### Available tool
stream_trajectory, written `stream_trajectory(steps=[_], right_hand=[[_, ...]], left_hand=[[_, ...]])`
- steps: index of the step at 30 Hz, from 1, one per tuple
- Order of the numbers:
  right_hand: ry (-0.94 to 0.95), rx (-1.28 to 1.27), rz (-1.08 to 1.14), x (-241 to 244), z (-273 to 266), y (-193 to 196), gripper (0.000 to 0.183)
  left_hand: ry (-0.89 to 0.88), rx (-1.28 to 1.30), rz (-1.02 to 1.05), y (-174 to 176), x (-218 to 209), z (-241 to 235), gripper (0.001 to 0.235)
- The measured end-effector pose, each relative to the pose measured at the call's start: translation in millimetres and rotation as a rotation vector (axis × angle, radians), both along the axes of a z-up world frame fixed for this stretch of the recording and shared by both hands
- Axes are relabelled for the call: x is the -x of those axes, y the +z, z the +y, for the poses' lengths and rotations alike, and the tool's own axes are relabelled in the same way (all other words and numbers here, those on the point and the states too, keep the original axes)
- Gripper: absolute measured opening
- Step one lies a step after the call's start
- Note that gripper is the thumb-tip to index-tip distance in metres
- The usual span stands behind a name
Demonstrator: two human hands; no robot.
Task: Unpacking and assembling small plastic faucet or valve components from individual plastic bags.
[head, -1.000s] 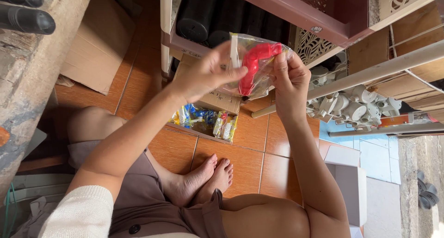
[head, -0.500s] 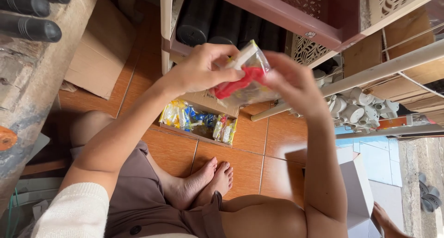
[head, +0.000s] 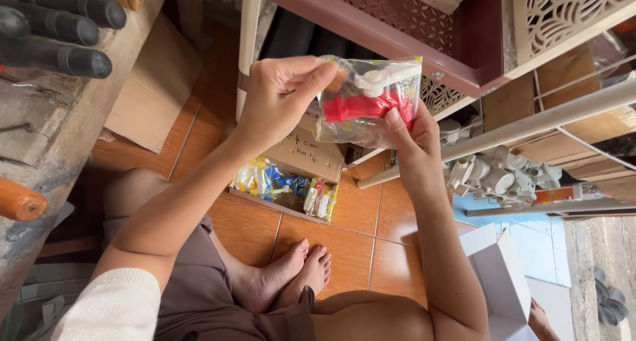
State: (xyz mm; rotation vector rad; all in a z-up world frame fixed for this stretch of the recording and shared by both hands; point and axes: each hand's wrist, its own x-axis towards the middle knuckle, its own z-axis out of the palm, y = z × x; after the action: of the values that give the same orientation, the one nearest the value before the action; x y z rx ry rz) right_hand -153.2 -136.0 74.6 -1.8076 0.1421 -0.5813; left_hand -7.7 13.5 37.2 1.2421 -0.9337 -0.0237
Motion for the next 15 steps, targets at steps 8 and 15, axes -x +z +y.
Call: stream_trajectory(steps=[8,15], right_hand=[[0.044,-0.21,-0.149,-3.0,-21.7,-16.0,0.02],[0.067,-0.191,-0.08,1.7,-25.5,4.0,0.017]], left_hand=[[-0.209,0.058,0.13,10.6,20.0,-11.0,0.044],[-0.325,0.083,0.199,40.6,17.2,2.9,0.036]])
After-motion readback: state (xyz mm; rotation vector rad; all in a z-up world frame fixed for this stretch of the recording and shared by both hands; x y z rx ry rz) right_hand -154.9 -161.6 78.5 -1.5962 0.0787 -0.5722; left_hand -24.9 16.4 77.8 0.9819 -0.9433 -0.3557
